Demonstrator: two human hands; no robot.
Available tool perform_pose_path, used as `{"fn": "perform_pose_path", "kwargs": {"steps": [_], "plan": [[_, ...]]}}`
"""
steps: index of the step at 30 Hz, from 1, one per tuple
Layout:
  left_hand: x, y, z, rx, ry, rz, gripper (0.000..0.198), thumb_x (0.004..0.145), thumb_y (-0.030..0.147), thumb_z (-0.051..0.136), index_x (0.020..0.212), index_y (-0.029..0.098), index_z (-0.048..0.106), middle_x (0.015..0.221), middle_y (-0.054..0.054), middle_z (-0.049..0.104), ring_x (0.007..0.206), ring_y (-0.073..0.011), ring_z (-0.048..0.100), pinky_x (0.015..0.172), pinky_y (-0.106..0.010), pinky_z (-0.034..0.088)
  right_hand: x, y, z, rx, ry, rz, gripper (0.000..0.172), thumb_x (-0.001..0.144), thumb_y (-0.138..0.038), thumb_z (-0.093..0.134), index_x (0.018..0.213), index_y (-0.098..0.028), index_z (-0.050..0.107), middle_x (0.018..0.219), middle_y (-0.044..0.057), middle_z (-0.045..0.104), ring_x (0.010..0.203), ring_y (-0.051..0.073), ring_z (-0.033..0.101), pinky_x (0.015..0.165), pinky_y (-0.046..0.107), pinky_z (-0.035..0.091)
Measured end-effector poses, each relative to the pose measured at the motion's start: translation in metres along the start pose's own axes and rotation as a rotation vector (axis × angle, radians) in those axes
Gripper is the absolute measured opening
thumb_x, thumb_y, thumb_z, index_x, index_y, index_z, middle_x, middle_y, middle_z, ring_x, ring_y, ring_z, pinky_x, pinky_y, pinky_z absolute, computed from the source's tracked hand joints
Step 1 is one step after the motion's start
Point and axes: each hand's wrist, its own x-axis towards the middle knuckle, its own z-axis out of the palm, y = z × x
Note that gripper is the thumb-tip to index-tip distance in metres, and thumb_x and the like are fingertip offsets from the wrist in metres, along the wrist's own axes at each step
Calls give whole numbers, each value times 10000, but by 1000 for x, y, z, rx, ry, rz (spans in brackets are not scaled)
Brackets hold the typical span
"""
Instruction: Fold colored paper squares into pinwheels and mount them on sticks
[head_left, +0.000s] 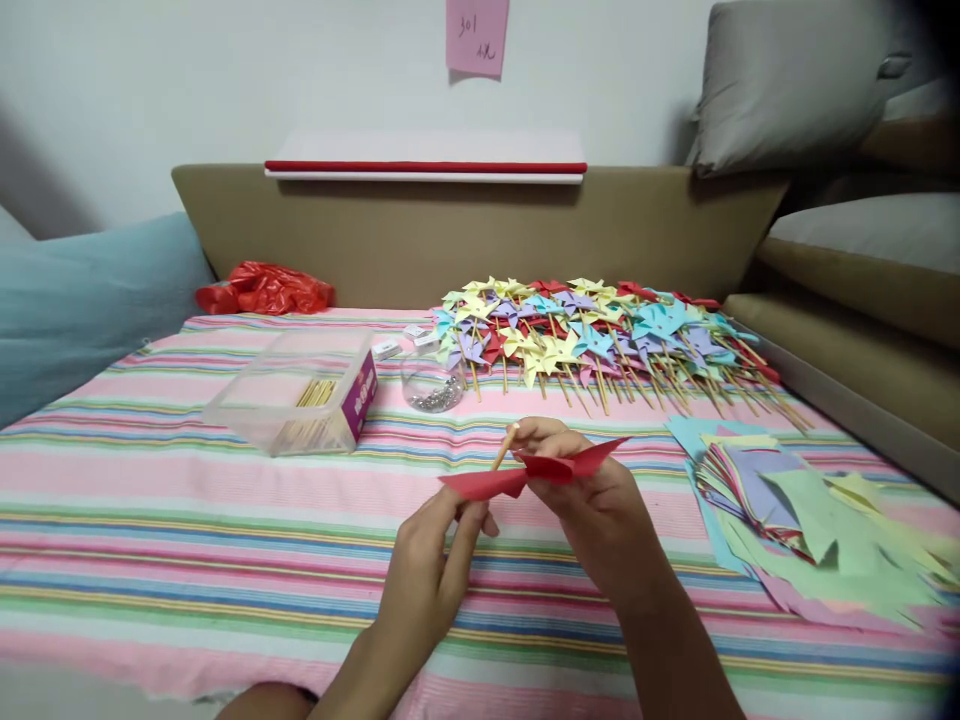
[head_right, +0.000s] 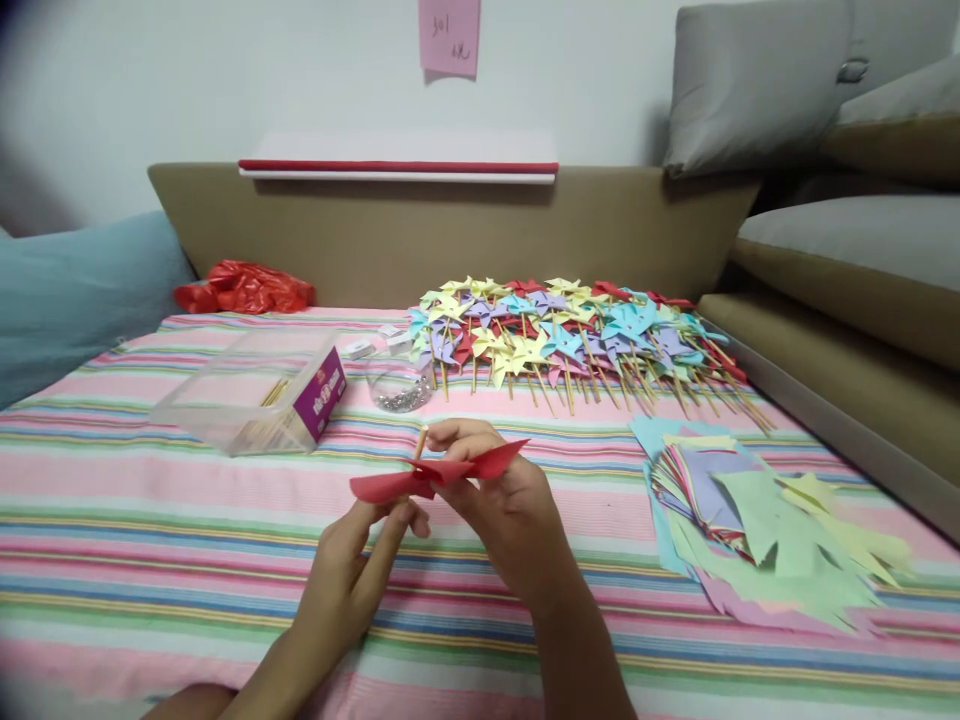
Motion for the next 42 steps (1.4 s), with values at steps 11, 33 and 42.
{"fn": "perform_pose_path", "kwargs": {"steps": [11, 33, 42], "plan": [[-1, -5, -2, 183, 175, 109, 154, 962, 154, 517, 939, 225, 653, 802, -23, 711, 690, -183, 651, 581, -274, 483, -7, -3, 20, -438, 29, -287, 175, 934, -142, 621, 1002, -286, 693, 1069, 29, 725, 1106, 221, 643, 972, 412, 491], [-3, -8, -1, 101, 46, 121, 244, 999, 94, 421, 880, 211, 599, 811, 8, 672, 749, -133, 639, 698, -235, 454, -8, -2, 29, -459, 95, -389, 194, 908, -109, 647, 1021, -258, 701, 1014, 28, 739, 1030, 229, 650, 922, 438, 503], [-2, -11, -6, 34, -67, 82, 263, 1029, 146, 363, 823, 205, 516, 788, 4, 595, 725, -123, 569, 699, -242, 425, -7, -1, 29, -450, 89, -363, 228, 919, -76, 589, 1008, -261, 687, 977, 11, 719, 999, 213, 652, 906, 428, 491]]}}
